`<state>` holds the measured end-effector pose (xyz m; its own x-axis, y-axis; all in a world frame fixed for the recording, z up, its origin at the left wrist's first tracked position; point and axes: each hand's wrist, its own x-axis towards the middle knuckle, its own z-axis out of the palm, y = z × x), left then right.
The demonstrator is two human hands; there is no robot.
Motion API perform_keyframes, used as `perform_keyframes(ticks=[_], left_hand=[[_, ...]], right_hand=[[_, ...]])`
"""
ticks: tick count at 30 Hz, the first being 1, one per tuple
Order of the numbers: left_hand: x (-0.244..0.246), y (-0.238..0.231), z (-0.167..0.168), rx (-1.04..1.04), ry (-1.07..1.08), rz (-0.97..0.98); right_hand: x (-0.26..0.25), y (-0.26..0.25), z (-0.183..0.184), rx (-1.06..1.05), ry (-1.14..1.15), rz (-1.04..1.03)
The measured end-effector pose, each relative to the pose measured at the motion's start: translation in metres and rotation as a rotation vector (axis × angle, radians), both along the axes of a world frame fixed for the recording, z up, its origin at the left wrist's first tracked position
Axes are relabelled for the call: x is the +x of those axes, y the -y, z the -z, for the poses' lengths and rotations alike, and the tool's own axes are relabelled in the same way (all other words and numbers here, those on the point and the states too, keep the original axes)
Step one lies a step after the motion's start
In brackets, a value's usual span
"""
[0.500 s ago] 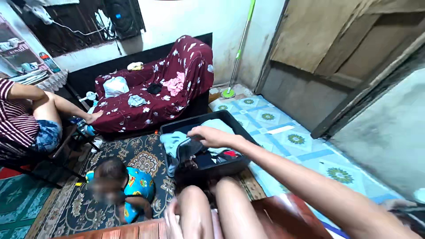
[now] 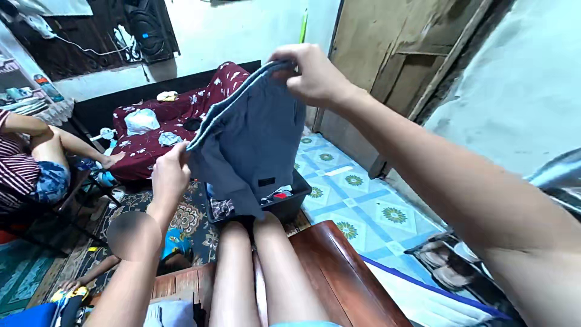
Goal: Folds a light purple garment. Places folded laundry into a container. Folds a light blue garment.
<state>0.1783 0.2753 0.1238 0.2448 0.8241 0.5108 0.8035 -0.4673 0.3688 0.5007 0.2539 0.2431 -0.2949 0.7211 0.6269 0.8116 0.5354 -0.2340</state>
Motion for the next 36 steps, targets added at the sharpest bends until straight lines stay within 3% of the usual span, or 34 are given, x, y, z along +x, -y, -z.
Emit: perform_keyframes(ticks=[2,5,6,8,10,14,17,21,25,29,36], left_hand=[[-0.012,0.007,0.008,-0.04,-0.114,0.142],[-0.044,0.019,0.026,-0.389,-0.475,0.401],[-0.05,0.025,0.026,-0.478,-0.556,0.44],[-0.058,0.039,0.015,-0.458,-0.601,0.453],[-0.064,0.048,-0.004,-0.326,-0.556,0.415],[-0.075,0.06,-0.037,0.007,-0.354,0.395],[-0.07,0.08,-0.059,0.225,-0.158,0.395],[-0.055,0.134,-0.065,0.196,0.135,0.269],[-0.039,0.181,-0.052,0.121,0.279,0.295],[-0.03,0.207,-0.042,0.098,0.408,0.338],[-0.001,0.224,-0.036,0.054,0.497,0.448]], right_hand=[[-0.003,0.025,-0.001,-0.089,0.141,-0.133],[0.006,0.065,0.037,-0.677,0.541,-0.226],[0.013,0.067,0.058,-0.844,0.587,-0.279],[0.019,0.072,0.079,-1.007,0.554,-0.332],[0.025,0.079,0.072,-0.93,0.441,-0.304],[0.045,0.092,0.039,-0.578,0.176,-0.166],[0.049,0.111,0.021,-0.44,-0.11,-0.183],[0.022,0.157,0.018,-0.461,-0.576,-0.135],[-0.001,0.206,0.044,-0.378,-0.629,-0.1],[-0.033,0.247,0.081,-0.388,-0.833,-0.242],[-0.081,0.268,0.114,-0.428,-0.906,-0.464]])
